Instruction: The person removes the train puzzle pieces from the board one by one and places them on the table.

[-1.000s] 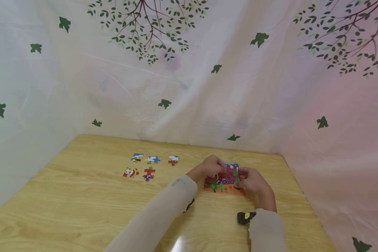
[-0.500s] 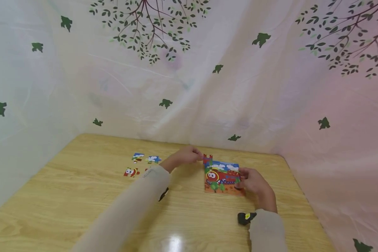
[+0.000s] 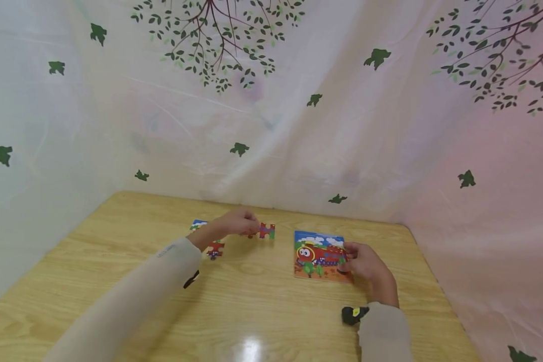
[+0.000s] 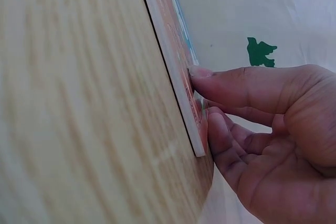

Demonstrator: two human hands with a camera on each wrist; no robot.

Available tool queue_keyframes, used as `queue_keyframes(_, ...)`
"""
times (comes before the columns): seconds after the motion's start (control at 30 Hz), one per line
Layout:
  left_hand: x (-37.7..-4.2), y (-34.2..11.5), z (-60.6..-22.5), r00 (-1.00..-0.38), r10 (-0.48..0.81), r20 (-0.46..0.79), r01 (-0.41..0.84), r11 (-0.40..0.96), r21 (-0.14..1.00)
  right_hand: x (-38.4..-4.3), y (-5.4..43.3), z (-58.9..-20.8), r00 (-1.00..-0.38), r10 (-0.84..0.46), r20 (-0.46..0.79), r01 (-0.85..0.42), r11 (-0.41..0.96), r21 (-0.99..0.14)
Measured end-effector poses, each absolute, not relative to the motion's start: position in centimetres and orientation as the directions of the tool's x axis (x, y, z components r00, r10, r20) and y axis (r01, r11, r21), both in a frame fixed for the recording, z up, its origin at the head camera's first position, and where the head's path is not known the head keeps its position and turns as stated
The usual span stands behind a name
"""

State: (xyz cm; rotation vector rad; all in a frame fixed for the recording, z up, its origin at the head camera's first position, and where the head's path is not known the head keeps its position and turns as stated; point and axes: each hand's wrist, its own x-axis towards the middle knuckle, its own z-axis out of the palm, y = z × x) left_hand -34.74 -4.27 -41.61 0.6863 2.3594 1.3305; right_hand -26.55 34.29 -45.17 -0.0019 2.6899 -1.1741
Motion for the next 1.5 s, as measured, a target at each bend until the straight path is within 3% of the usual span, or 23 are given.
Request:
queue_keyframes(0.3,-33.3,-6.6,-42.4,-0.83,0.543,-0.132,0.254,0.578,0.776,-26.4,34.3,-45.1,-0.981,-0.093,-0.17,0.061,0.686,-0.725)
queue_keyframes(0.57,-32.8,-7.8,-42.9,-0.814,0.554,-0.177,0.241,0.598,0.765,-26.1,34.2,-45.1,-0.982,-0.09,-0.167,0.064,0.674,-0.736)
queue_keyframes(1.5,-34.1,-7.3,-42.4,-0.816,0.506,-0.28,0.293,0.779,0.555,-26.2,34.2,-44.9,-0.979,-0.097,-0.177,0.065,0.679,-0.731)
